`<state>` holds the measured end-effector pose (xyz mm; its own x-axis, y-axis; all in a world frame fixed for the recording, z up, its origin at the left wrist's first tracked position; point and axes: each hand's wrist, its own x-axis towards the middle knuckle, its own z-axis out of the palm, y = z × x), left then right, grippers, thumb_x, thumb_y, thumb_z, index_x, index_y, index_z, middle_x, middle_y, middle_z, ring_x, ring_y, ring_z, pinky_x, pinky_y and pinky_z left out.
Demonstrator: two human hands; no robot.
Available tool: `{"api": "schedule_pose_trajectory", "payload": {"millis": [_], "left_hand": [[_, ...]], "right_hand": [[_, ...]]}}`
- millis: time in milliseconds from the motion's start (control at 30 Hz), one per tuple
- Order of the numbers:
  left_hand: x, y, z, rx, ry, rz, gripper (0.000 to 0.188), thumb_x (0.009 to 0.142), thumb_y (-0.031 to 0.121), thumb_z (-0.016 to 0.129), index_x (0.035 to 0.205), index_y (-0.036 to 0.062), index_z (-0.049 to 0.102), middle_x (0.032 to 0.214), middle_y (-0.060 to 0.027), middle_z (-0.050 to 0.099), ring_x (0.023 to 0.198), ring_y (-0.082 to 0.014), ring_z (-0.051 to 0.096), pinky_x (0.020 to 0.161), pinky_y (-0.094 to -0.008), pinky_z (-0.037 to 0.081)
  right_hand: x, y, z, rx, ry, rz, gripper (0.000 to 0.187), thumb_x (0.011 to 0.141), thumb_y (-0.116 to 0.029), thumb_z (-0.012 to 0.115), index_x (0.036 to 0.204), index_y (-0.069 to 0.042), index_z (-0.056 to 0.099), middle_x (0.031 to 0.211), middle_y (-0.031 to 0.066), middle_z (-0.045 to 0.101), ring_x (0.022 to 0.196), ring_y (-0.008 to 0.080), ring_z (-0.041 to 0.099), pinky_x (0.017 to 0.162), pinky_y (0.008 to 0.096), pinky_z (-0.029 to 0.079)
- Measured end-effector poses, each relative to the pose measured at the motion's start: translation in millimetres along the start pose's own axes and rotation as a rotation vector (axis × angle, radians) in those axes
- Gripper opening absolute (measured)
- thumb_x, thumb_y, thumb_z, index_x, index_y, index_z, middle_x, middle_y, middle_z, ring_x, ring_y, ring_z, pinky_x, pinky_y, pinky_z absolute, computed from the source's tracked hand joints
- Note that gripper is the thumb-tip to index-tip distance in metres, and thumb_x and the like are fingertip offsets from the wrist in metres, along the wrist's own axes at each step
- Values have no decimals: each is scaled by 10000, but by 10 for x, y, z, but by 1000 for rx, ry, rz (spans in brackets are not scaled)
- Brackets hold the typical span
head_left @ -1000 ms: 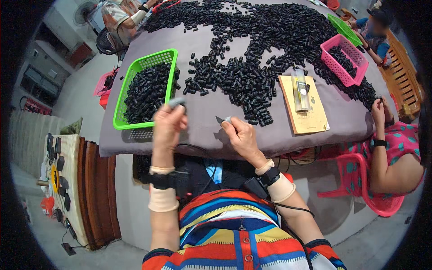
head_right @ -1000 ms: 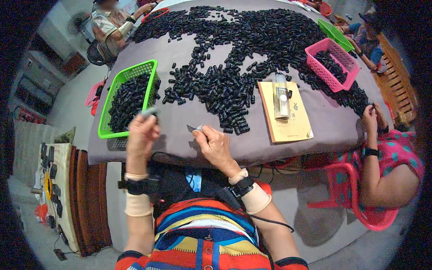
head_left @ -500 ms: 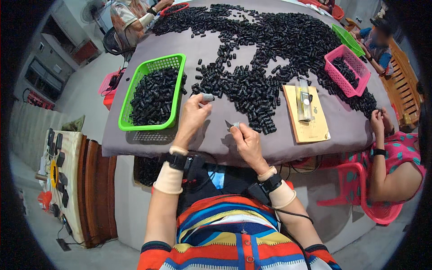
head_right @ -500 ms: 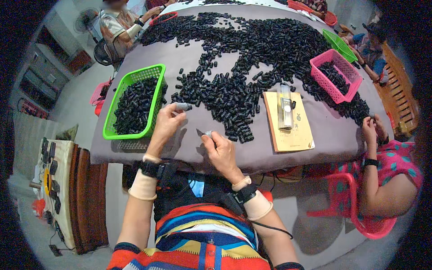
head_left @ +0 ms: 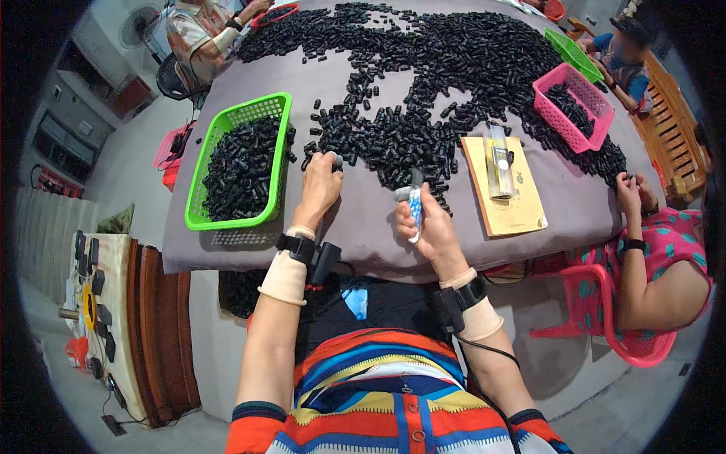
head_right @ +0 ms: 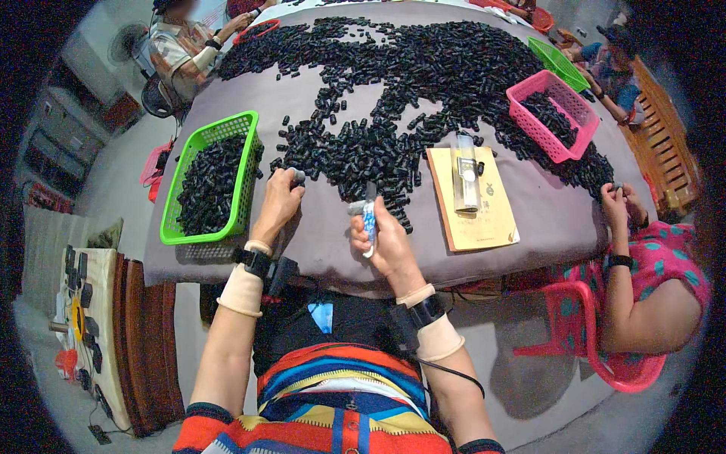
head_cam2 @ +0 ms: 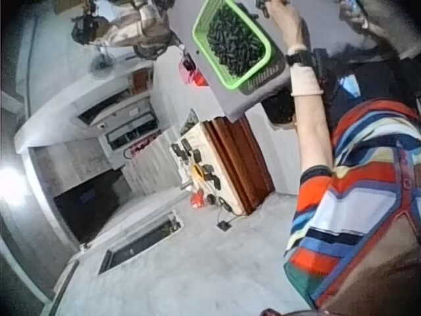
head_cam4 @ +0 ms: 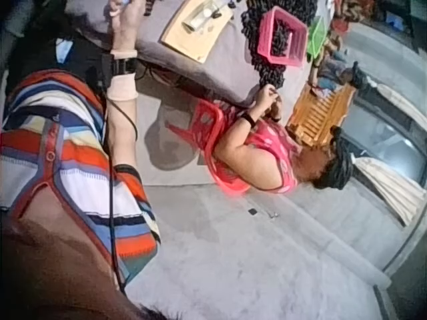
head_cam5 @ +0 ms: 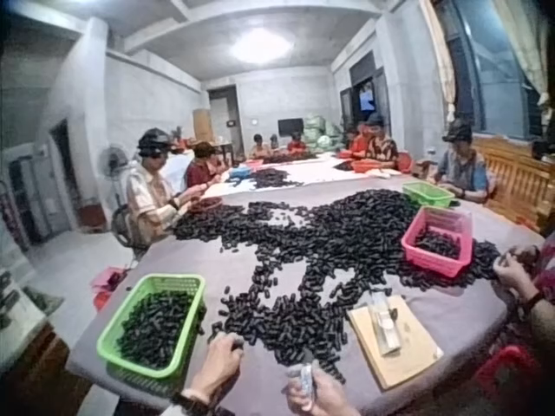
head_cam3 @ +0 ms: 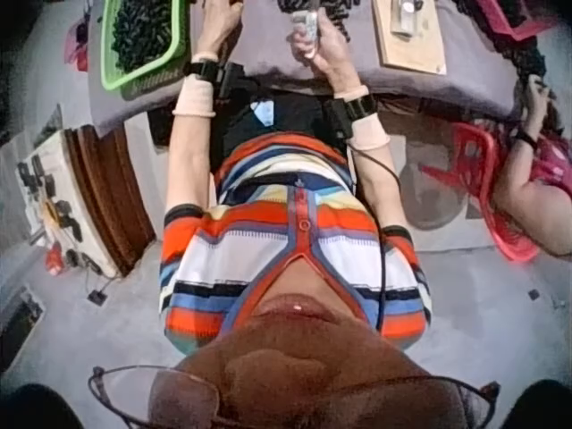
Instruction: Manually process and sort small black plastic shoe components at a production table.
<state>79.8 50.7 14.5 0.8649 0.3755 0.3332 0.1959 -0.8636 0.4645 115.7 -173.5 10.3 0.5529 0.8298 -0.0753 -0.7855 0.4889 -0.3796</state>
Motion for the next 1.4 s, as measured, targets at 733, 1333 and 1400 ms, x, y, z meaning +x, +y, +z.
{"api": "schedule_pose_trajectory", "payload": {"millis": [733,1333,1400], "left_hand": [[-870,444,29,-1601,-217,-486,184,849,27,506,1028,-10,525,829,-82,569,633,-119,559,539,-231,484],[-959,288,-1,-1838,-242,-511,258,845,46,519,1102,27,529,806,-32,568,626,-82,514,533,-187,423],[-964,279,-1,-1863,-253,-518,259,844,50,524,1102,31,532,815,-27,570,624,-73,508,530,-182,415]], "right_hand": [[-48,107,57,-292,25,0,412,919,-430,366,857,-45,497,653,12,495,496,44,405,398,165,291],[-122,442,236,-1749,109,-672,165,801,-185,578,738,-40,533,663,110,534,576,300,540,484,361,397],[-122,452,251,-1777,111,-702,170,802,-194,580,735,-46,532,654,101,530,570,294,537,479,360,397]]}}
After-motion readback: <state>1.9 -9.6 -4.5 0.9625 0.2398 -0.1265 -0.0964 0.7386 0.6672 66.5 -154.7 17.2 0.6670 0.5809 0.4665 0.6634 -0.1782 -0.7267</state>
